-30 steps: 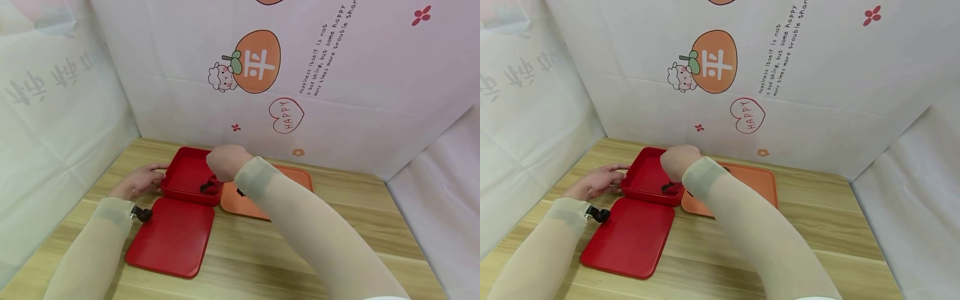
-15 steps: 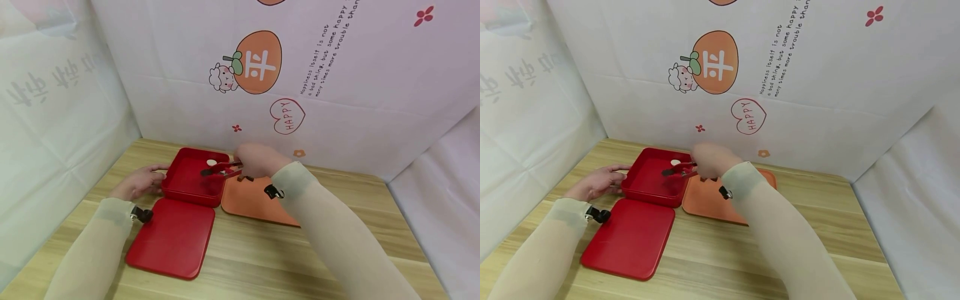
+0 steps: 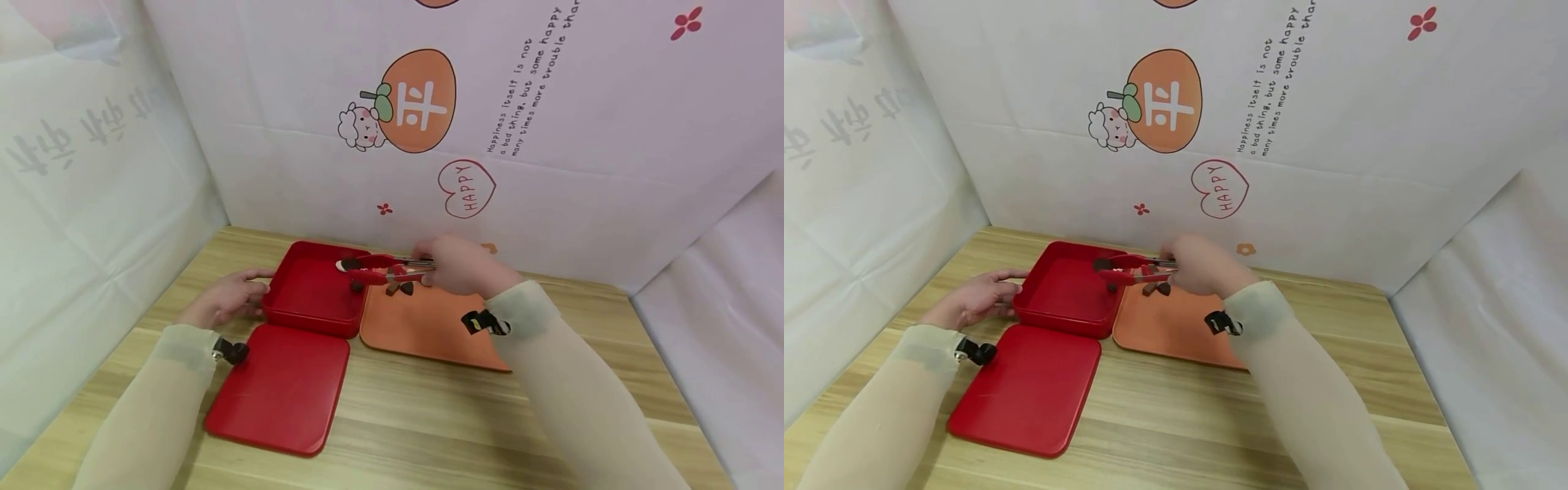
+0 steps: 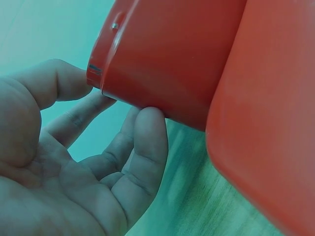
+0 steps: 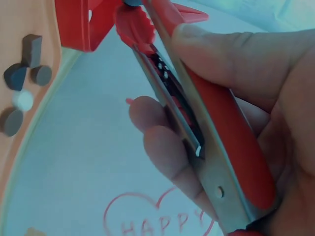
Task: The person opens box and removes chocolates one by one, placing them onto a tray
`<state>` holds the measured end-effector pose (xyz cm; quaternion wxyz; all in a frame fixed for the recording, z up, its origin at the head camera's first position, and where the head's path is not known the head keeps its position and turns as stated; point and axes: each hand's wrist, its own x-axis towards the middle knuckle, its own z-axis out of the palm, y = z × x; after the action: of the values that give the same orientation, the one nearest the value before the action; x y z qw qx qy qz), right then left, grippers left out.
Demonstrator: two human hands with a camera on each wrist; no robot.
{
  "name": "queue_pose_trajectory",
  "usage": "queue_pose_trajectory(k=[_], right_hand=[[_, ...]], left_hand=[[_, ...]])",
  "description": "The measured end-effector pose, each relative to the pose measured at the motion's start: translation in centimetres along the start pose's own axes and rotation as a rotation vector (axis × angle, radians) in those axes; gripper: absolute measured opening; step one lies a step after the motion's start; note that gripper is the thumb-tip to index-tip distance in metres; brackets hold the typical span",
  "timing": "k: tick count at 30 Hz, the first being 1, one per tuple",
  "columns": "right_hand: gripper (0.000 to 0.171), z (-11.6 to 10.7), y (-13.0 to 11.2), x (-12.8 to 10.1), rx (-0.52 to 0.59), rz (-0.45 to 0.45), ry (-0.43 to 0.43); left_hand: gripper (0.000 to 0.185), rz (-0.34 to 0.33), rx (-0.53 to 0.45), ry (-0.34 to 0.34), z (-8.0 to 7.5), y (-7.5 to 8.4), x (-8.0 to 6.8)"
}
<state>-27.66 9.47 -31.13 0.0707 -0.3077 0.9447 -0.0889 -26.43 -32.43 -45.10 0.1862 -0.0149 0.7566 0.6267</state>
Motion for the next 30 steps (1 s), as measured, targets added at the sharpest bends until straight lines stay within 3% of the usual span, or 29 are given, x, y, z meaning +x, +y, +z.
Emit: queue_pose_trajectory(k=[7,17,30], right_hand=[[0.036,1.6,3.6,-3.6,0.011,0.043,0.108],[0.039,4.2,8.4,-8.0,0.067,0.115,0.116],[0.027,4.8,9.6,-9.7,0.027,0.149,0.101]], left_hand=[[0.060,0.001,0.005,0.004,0.0,0.0,-0.1],[0.060,-0.016,0.000,0.010,-0.1,-0.1,-0.1],[0.058,-0.022,-0.003,0.003,0.2,0.2,0.0]])
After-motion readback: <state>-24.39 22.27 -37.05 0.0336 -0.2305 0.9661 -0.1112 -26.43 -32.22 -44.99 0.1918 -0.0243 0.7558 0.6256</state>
